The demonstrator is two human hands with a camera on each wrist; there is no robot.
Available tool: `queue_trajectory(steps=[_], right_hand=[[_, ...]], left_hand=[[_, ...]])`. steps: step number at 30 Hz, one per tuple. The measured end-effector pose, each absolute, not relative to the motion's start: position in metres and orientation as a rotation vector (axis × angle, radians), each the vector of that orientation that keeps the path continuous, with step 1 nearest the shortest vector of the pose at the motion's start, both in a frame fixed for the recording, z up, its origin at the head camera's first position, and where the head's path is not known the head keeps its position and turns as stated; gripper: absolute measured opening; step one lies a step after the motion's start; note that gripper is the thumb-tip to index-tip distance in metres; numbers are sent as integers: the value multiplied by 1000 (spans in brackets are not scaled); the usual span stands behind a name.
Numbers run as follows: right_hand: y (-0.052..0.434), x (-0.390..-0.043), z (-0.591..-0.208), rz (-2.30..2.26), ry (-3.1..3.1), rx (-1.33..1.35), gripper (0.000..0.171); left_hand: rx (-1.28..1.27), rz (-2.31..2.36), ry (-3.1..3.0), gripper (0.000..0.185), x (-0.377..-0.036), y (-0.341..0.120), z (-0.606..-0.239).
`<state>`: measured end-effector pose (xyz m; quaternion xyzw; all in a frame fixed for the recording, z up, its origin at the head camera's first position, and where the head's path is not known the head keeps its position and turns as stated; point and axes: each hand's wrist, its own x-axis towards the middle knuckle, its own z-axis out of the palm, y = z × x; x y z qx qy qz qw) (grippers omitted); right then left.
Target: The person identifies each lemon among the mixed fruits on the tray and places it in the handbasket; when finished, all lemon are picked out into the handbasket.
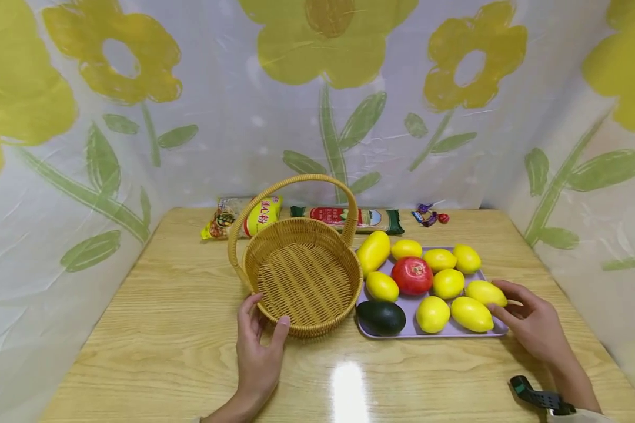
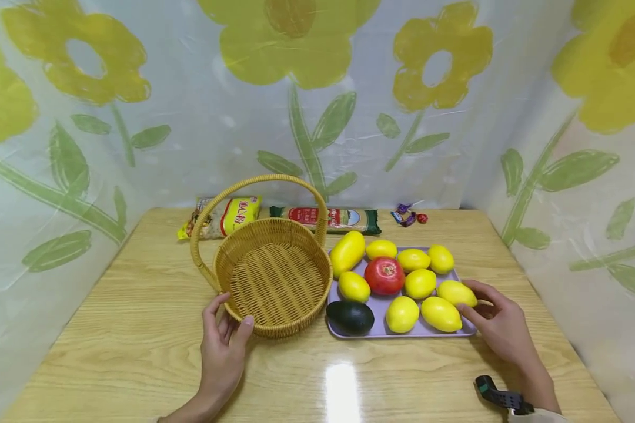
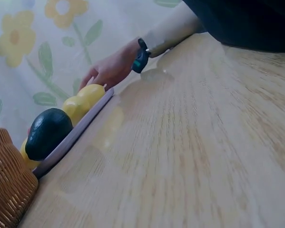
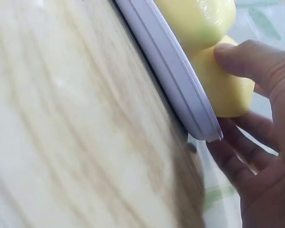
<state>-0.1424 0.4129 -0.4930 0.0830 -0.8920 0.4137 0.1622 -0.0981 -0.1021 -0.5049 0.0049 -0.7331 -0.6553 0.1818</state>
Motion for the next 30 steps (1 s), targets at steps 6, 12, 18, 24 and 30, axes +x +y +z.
queue_trajectory(steps=[6,12,18,24,30], right_hand=[[415,-136,-472,1448,-2400,167,48],[377,-141,-424,1724,-2302,480,48],[305,-169,-391,1677,-2459,900,51],[240,-194,-391,1786,-2467,1186,52],[185,-208,-403,1647,-2569,1389,47]], left_hand=[[31,-1841,-2054,67,-103,-101,-504],[8,-1865,-1999,68,-108,-107,-504],[-18,-1857,-1969,66,-103,-107,-507],[-10,-1897,-1963,71,-99,-105,-510],[-28,-1920,-1926,70,-101,-108,-509]])
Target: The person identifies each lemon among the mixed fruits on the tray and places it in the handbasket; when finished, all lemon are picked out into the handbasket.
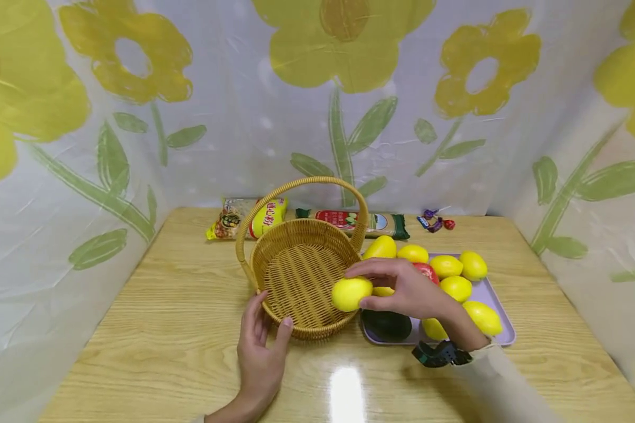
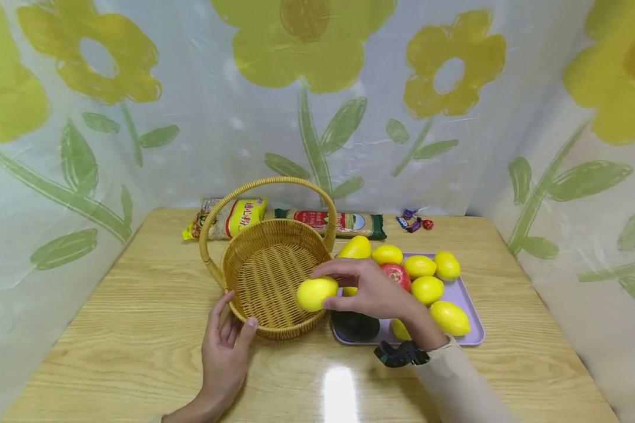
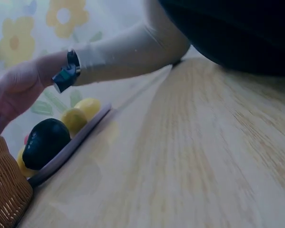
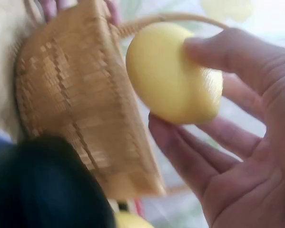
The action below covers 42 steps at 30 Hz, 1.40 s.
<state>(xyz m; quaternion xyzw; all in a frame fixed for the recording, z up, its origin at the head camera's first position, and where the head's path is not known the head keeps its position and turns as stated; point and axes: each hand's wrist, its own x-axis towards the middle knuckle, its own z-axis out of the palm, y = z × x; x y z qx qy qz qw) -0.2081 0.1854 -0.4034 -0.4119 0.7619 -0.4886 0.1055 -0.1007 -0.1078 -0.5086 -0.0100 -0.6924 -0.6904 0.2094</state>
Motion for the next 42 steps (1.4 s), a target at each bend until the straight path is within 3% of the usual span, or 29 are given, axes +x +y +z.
queue_trajectory(steps=[8,16,20,28,35,42], right_hand=[[143,-204,-411,-1099,2408,-1305,45],[136,-200,-410,-1183,2391,-1307,46],[172,-210,-391,-1349,2371,-1273,44],[300,-226,-362,-1869,2396,-1097,42],[383,-239,-390,-2040,2467,-838,37],[413,-244,-420,-1880,2577,-440,44]], left_hand=[[-28,-1905,-1942,69,-105,-109,-508],[-23,-1924,-1924,69,-104,-110,-511],[-12,-1920,-1932,69,-103,-110,-512],[9,-1934,-1932,68,-103,-109,-512],[2,-1916,-1941,68,-103,-108,-512],[6,-1917,-1947,67,-102,-108,-512]])
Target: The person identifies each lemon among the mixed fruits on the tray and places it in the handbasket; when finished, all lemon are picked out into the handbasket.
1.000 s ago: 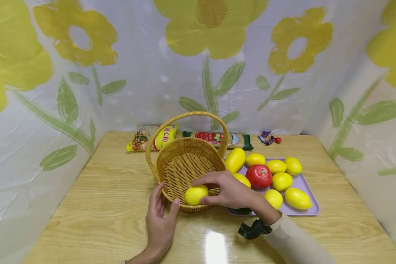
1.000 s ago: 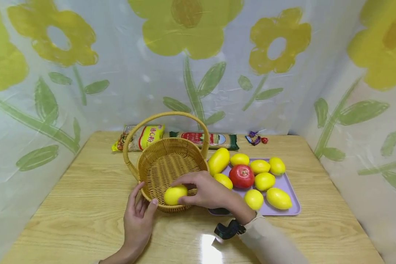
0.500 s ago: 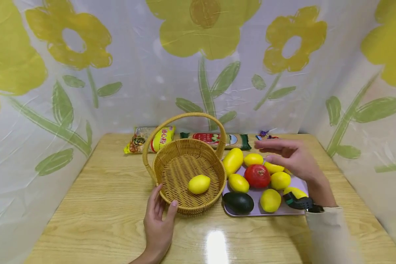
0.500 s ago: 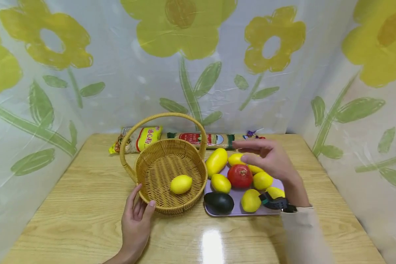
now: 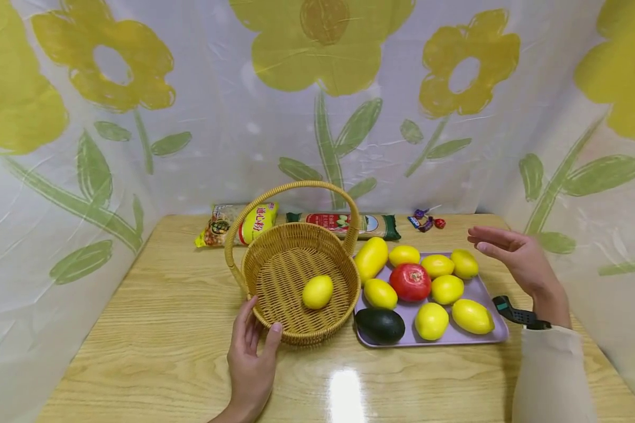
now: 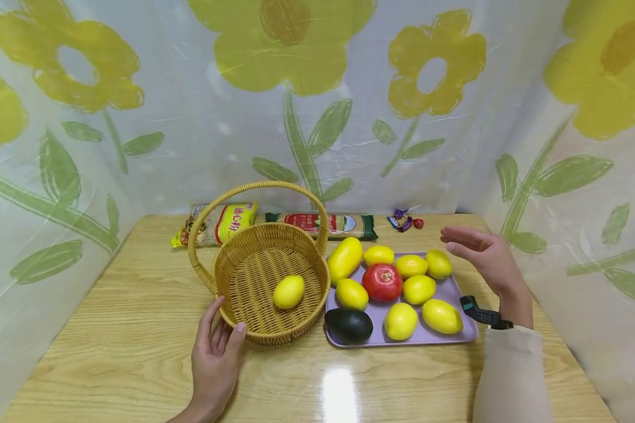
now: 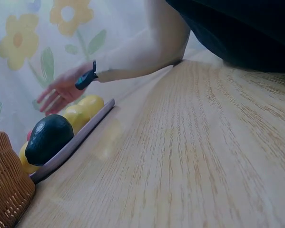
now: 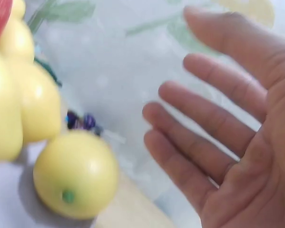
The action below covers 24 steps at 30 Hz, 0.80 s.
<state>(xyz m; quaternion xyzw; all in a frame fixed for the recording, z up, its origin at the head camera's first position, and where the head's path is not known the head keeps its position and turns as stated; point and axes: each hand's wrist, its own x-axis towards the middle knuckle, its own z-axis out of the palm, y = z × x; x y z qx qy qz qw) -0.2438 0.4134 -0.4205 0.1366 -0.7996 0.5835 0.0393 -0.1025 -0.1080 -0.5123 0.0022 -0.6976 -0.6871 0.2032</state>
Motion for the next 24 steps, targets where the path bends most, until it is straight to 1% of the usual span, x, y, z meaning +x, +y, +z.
queue_trajectory(steps=[3,7,11,15,18,24], right_hand=[[421,-244,-427,1544,-2672,243,49],[426,-246,-434,1317,-2883,118,58],[422,-250,-437,1199,-2992,127,61],[410,-253,-436,1149,-3034,242,62],[401,-255,-435,1136,-3036,303,60],[398,-251,-423,1067,-2951,305,51]], left_hand=[[9,-1919,-1950,66,-103,-108,-512],[8,-1908,-1952,66,-103,-107,-513],[10,-1897,-1959,65,-103,-107,-513],[19,-1901,-1971,65,-102,-107,-512],[13,-1907,-1974,64,-102,-107,-511],[8,-1904,-1974,64,-102,-107,-510]])
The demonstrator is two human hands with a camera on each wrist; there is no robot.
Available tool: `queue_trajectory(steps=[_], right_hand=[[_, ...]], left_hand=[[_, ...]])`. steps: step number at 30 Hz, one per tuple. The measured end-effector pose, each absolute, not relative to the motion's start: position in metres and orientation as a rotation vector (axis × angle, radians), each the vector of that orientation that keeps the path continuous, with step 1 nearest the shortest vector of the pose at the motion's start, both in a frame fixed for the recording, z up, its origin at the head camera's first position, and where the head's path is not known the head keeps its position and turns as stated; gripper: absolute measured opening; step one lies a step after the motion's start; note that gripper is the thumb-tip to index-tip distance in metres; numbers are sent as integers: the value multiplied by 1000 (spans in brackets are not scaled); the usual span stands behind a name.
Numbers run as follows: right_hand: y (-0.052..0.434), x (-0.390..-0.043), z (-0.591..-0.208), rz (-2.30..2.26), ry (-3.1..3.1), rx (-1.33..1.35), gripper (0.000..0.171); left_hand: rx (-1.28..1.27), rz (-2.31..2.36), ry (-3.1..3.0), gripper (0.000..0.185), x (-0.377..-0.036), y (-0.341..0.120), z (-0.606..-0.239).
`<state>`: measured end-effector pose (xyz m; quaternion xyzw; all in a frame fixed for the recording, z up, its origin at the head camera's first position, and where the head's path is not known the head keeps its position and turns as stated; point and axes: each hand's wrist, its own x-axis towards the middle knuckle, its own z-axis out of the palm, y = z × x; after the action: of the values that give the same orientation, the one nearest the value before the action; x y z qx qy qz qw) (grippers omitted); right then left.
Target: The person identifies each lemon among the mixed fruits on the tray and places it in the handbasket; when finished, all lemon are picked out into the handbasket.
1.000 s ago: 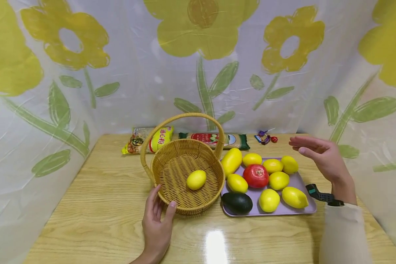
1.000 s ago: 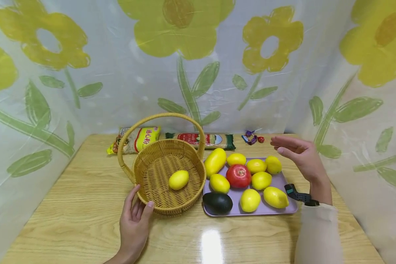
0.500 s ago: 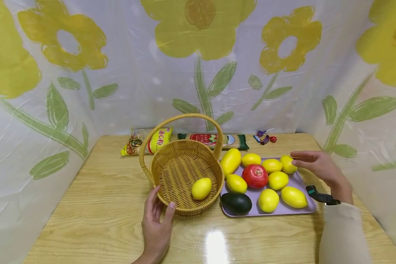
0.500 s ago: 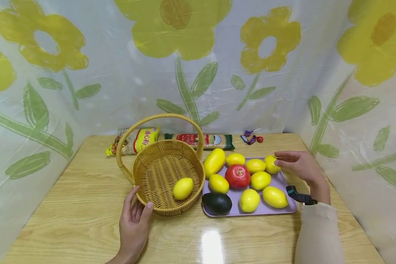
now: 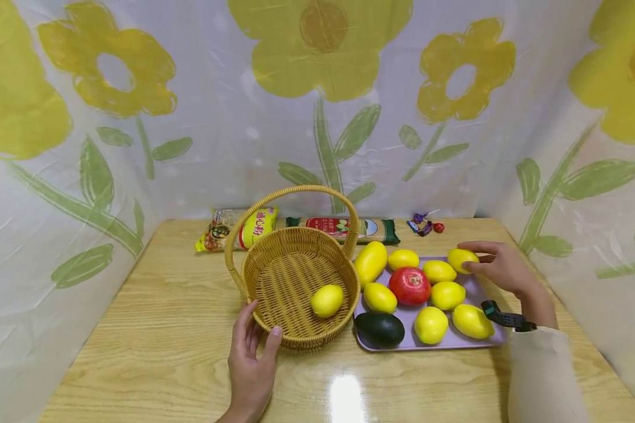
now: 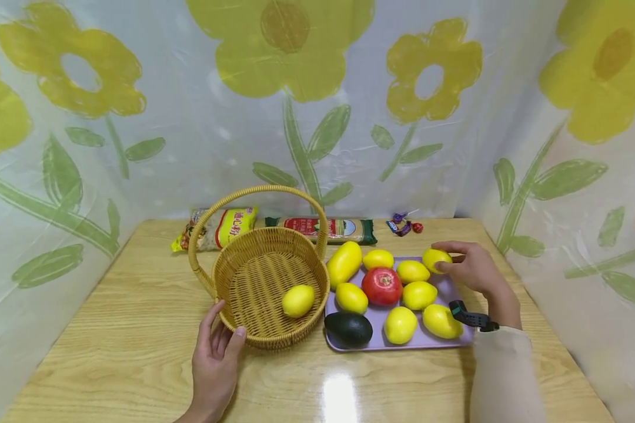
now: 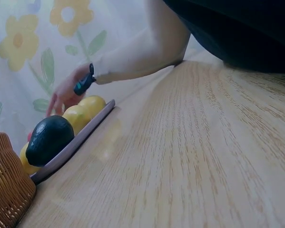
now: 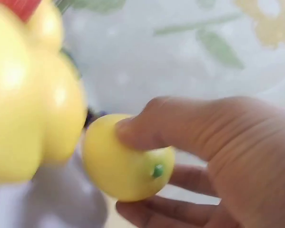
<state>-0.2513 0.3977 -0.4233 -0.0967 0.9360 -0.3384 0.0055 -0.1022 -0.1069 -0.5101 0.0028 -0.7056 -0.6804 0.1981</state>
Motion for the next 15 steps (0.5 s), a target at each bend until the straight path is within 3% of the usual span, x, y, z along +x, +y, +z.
queue_trajectory(steps=[6,15], right_hand=[[376,-241,-393,-1204,2971,-495,50],[276,-226,-369,-1334,2607,-957,46]], left_hand=[[18,-1905,-1980,65,-104,-106,-510],[17,-1895,-1978,64,-102,-107,-507]])
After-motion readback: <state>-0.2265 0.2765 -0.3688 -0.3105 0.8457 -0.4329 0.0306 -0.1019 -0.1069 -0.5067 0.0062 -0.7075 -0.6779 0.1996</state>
